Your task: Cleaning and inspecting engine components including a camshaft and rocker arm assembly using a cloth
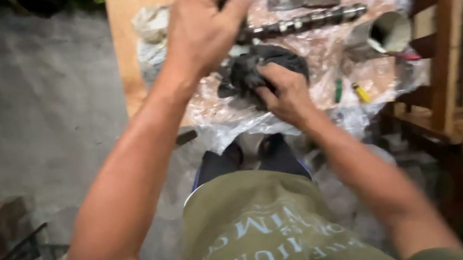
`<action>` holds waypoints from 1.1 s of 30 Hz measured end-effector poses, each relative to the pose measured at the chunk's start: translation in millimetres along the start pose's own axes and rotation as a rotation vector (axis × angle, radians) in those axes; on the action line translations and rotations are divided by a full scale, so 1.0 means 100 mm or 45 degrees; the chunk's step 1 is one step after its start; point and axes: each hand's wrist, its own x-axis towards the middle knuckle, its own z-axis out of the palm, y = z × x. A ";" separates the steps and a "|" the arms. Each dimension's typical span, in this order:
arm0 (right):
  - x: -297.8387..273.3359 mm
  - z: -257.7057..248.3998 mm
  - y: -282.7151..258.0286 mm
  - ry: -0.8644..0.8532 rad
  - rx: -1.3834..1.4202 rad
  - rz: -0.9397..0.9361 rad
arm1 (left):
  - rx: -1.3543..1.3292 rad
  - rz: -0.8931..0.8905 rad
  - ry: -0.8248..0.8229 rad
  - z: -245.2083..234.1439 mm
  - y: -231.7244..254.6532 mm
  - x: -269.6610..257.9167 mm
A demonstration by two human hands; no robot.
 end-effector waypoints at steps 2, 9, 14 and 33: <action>-0.01 -0.17 -0.36 0.218 0.190 0.106 | -0.035 -0.171 -0.058 -0.07 0.10 0.00; 0.53 0.33 -0.59 0.671 0.974 0.842 | 0.083 -0.263 -0.156 0.05 0.20 -0.02; 0.49 0.36 -0.69 1.023 1.126 1.000 | 0.065 -0.084 -0.161 0.25 0.27 -0.16; 0.30 -0.41 -1.09 1.423 0.983 1.005 | 0.035 -0.110 -0.096 0.35 -0.02 0.10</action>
